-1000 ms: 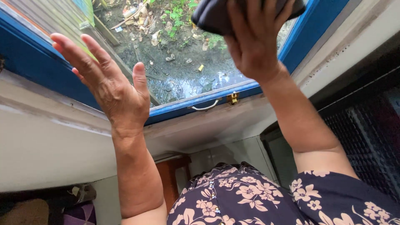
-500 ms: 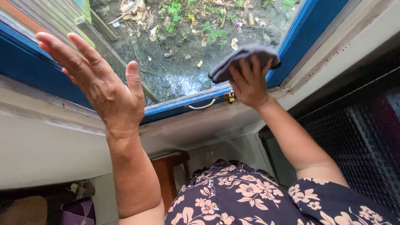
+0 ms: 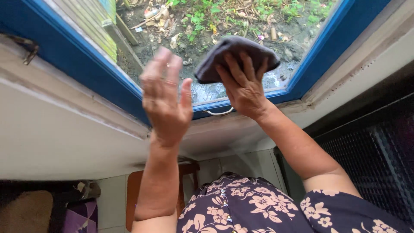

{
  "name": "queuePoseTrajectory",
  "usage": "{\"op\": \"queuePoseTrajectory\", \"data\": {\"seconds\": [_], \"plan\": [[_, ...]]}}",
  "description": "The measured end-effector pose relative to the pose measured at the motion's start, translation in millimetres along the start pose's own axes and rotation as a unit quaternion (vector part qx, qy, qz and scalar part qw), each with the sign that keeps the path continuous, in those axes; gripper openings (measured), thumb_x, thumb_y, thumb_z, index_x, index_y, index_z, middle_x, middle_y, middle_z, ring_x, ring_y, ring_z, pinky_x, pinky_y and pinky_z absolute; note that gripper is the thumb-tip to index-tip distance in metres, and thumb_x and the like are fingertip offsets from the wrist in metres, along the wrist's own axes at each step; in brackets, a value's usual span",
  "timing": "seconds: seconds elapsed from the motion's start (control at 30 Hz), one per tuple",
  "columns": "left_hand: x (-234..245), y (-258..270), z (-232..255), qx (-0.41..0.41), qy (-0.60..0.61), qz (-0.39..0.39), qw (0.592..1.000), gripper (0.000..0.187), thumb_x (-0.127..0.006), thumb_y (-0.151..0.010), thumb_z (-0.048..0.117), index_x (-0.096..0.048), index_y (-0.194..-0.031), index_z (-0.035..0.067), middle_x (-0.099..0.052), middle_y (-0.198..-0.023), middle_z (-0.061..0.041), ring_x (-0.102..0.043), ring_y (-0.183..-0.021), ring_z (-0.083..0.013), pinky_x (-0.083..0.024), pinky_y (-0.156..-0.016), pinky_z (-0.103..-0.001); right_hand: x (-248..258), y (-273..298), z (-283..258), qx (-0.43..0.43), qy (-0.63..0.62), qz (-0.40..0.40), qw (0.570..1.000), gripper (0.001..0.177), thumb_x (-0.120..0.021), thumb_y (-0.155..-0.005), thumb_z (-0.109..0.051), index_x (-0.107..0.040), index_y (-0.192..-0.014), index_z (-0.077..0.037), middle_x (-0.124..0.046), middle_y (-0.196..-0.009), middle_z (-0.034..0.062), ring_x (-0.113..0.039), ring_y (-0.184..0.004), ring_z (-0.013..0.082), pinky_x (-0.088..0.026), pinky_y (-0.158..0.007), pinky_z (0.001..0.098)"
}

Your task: Cleaning a window pane and frame using a small cloth.

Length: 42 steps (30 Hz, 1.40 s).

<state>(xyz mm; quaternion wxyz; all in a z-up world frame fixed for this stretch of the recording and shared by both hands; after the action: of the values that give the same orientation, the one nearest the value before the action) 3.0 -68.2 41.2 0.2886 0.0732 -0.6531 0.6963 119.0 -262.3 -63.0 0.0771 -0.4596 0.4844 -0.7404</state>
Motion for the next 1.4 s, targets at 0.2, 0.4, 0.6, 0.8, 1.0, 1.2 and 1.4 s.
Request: {"op": "queuePoseTrajectory", "data": {"seconds": [0.2, 0.4, 0.6, 0.8, 1.0, 1.2, 1.4], "plan": [[3, -7, 22, -0.004, 0.111, 0.039, 0.993, 0.025, -0.067, -0.104, -0.001, -0.065, -0.129, 0.001, -0.063, -0.134, -0.014, -0.065, -0.123, -0.0331, -0.055, -0.102, -0.039, 21, -57, -35, 0.040, -0.090, -0.016, 0.995, 0.058, -0.066, -0.099, -0.011, -0.056, -0.155, -0.004, -0.030, -0.169, 0.0154, -0.026, -0.157, 0.0422, -0.002, -0.122, 0.0730], [-12, -12, 13, 0.022, 0.069, 0.052, 0.996, 0.038, -0.061, -0.099, -0.008, -0.061, -0.136, 0.000, -0.061, -0.136, -0.016, -0.064, -0.124, -0.0350, -0.055, -0.108, -0.041, 37, -57, -27, 0.055, -0.179, 0.031, 0.982, 0.052, -0.061, -0.093, 0.004, -0.059, -0.145, 0.005, -0.035, -0.164, 0.0213, -0.034, -0.155, 0.0436, -0.017, -0.129, 0.0617], [-35, -13, 19, -0.016, -0.014, 0.022, 1.000, 0.040, -0.063, -0.100, 0.012, -0.063, -0.140, 0.010, -0.053, -0.142, -0.009, -0.055, -0.132, -0.0304, -0.050, -0.110, -0.043, 48, -51, -30, 0.050, -0.146, 0.110, 0.982, 0.036, -0.064, -0.097, 0.008, -0.068, -0.132, 0.007, -0.045, -0.156, 0.0203, -0.046, -0.144, 0.0433, -0.040, -0.124, 0.0529], [-40, -7, 17, -0.008, -0.035, 0.037, 0.999, 0.045, -0.063, -0.098, 0.013, -0.062, -0.143, 0.012, -0.049, -0.143, -0.009, -0.052, -0.133, -0.0304, -0.048, -0.113, -0.045, 46, -46, -37, -0.007, -0.082, 0.110, 0.991, 0.034, -0.070, -0.098, -0.001, -0.069, -0.132, 0.003, -0.048, -0.147, 0.0199, -0.047, -0.134, 0.0426, -0.043, -0.116, 0.0519], [-33, -7, 10, 0.004, -0.021, 0.047, 0.999, 0.046, -0.064, -0.099, 0.009, -0.059, -0.145, 0.009, -0.048, -0.145, -0.009, -0.052, -0.135, -0.0305, -0.049, -0.115, -0.044, 38, -57, -40, 0.001, -0.056, 0.099, 0.993, 0.037, -0.069, -0.101, -0.001, -0.066, -0.138, 0.002, -0.044, -0.153, 0.0196, -0.042, -0.138, 0.0427, -0.039, -0.120, 0.0526], [-16, -27, -13, 0.021, -0.054, 0.073, 0.996, 0.048, -0.064, -0.101, 0.007, -0.057, -0.148, 0.009, -0.045, -0.147, -0.011, -0.050, -0.138, -0.0321, -0.053, -0.111, -0.042, 49, -101, -41, 0.058, -0.044, 0.090, 0.993, 0.041, -0.064, -0.104, -0.003, -0.061, -0.144, 0.003, -0.039, -0.159, 0.0206, -0.038, -0.143, 0.0447, -0.035, -0.123, 0.0558], [11, -64, -37, 0.009, -0.081, 0.135, 0.987, 0.044, -0.060, -0.111, 0.007, -0.047, -0.153, 0.008, -0.042, -0.148, -0.010, -0.049, -0.136, -0.0284, -0.056, -0.112, -0.032, 75, -157, -49, 0.119, -0.048, 0.070, 0.989, 0.055, -0.068, -0.100, -0.009, -0.055, -0.152, 0.005, -0.030, -0.166, 0.0220, -0.028, -0.151, 0.0455, -0.030, -0.126, 0.0538]]}}
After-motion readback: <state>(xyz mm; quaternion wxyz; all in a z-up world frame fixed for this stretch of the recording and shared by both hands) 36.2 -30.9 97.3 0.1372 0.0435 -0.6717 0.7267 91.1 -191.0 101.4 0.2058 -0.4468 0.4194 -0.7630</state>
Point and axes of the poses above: each hand's wrist, its own y-axis away from the middle knuckle, its own x-axis out of the back of the hand, z = x × y, the point moved 3 cm from there along -y, towards the middle knuckle
